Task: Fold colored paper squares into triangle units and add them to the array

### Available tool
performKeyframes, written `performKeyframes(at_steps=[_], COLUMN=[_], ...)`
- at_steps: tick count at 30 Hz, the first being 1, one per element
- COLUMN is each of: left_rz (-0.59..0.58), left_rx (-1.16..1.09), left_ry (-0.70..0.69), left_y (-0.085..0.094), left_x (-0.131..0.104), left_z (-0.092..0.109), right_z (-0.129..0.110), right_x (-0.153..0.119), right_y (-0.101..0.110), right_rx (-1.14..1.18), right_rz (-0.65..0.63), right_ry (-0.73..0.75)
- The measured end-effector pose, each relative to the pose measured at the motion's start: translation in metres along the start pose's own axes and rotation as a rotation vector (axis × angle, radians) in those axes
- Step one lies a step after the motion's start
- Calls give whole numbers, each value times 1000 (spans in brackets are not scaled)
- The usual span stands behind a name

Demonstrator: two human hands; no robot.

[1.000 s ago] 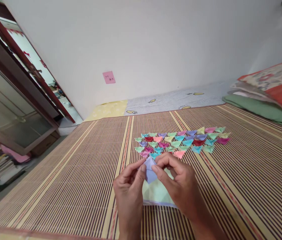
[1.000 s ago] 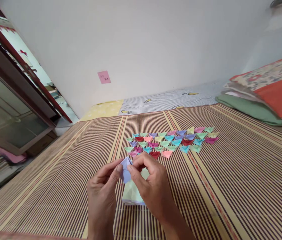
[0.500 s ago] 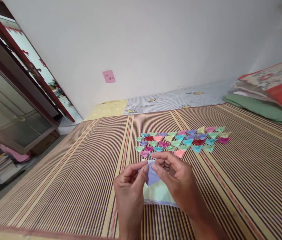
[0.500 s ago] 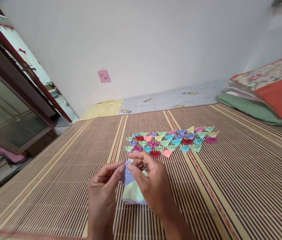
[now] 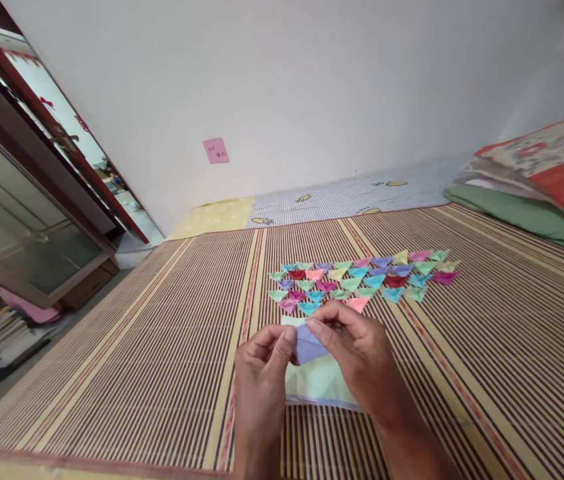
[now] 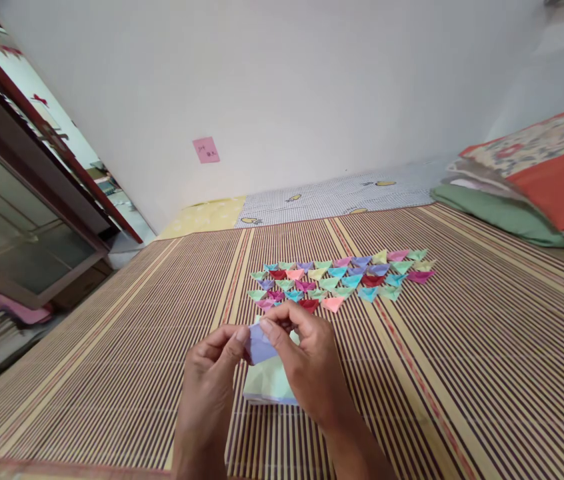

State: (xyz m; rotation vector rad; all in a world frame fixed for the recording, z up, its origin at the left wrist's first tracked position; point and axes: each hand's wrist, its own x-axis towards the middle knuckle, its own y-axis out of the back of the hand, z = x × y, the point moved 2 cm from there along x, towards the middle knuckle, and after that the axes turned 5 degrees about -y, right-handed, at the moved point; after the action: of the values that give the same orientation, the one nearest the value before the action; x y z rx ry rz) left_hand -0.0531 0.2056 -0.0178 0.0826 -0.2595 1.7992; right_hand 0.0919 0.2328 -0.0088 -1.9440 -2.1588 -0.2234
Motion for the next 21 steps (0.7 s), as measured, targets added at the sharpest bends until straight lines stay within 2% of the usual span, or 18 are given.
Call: performKeyframes(at_steps=[5,10,12,17,21], left_rz=[-49,-194,-159,32,91], left_rx=[-35,-102,-104,-216,-355], left_ry=[16,129,132,148,178], left_y=[0,-3,-3,0,-1], left_x=[1,0,0,3,6], left_z=[-1,-1,-2,-7,-10], right_z=[-2,-2,0,5,8], right_x=[1,5,5,4,2], right_y=[4,4,3,3,1], right_rx=[10,-35,-19,-62,-103], right_rz=[-38,-146,-176,-190,-174], right_ry=[-14,-5,-32,-78,-61])
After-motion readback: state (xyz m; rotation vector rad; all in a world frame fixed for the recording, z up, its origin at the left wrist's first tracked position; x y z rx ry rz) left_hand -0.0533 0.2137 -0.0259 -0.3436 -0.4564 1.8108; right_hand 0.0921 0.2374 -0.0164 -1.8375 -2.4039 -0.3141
